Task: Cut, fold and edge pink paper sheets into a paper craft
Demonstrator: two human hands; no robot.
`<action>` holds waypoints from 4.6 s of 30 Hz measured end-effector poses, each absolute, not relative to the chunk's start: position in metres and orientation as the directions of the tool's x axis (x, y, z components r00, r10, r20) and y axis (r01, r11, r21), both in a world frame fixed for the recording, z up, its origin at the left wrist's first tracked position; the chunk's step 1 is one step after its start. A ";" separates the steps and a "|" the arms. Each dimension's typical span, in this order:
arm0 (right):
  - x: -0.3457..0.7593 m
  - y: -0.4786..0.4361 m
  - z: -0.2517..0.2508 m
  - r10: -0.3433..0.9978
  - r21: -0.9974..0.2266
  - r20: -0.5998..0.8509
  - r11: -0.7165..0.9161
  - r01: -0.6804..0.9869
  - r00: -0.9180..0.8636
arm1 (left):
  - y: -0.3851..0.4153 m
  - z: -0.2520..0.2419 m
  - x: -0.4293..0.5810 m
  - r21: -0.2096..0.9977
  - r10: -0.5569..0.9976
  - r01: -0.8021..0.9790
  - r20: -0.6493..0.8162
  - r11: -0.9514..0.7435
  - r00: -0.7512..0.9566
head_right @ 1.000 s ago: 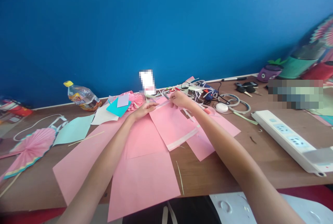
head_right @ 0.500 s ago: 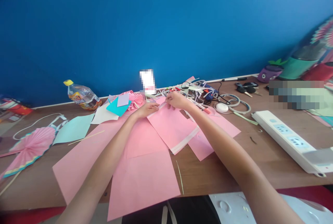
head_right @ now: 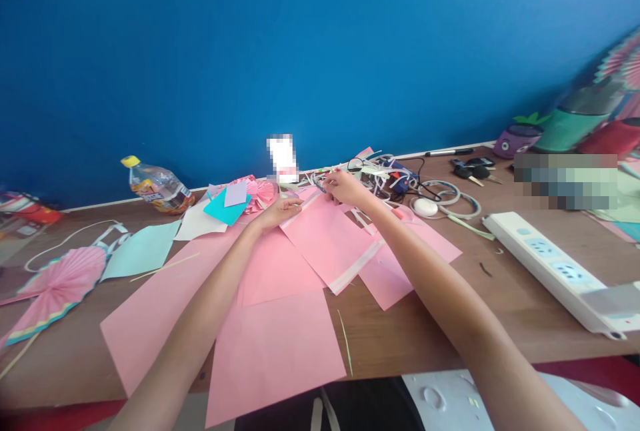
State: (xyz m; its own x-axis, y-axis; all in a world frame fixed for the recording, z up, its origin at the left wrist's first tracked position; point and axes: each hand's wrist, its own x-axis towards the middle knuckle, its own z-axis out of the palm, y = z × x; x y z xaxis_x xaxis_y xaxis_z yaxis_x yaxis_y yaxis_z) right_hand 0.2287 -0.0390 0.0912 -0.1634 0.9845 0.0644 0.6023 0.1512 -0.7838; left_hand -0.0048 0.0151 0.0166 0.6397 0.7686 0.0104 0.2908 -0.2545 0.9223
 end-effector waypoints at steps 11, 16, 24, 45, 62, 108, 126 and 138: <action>0.229 -0.031 0.082 0.964 -0.690 0.144 0.259 0.676 -0.222 | 0.011 0.021 -0.005 0.944 0.762 0.257 -0.009 -0.207 0.647; 0.228 -0.028 0.077 0.956 -0.709 0.146 0.279 0.647 -0.252 | 0.007 0.027 -0.004 0.965 0.716 0.218 -0.048 -0.147 0.696; 0.223 -0.024 0.071 0.935 -0.692 0.175 0.340 0.637 -0.309 | 0.001 0.030 0.005 0.970 0.696 0.176 -0.011 -0.166 0.718; 0.209 -0.039 0.080 0.944 -0.628 0.057 0.287 0.724 -0.325 | -0.008 0.019 0.019 0.927 0.767 0.215 0.107 -0.306 0.633; 0.228 -0.022 0.072 0.950 -0.754 0.165 0.295 0.587 -0.266 | -0.005 0.020 0.011 0.964 0.735 0.189 0.011 -0.188 0.678; 0.265 -0.025 0.084 0.870 -0.639 -0.020 0.368 0.675 -0.493 | 0.008 0.025 -0.009 0.949 0.975 -0.312 0.106 -0.041 0.195; 0.249 -0.028 0.085 0.849 -0.650 0.036 0.421 0.632 -0.528 | 0.009 0.025 0.002 0.861 0.776 0.254 0.223 -0.441 0.590; 0.218 -0.035 0.082 0.735 -0.201 0.408 0.650 0.733 -0.541 | -0.004 0.015 0.013 0.958 0.848 0.162 0.122 -0.237 0.516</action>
State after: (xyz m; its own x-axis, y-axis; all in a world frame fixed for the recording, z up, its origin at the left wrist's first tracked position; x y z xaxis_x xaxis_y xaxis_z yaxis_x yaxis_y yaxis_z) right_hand 0.2182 -0.0352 0.0820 -0.5413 0.7355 0.4076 0.7325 0.6504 -0.2009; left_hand 0.0125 -0.0038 0.0146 0.5159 0.8479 0.1224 0.1618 -0.2367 0.9580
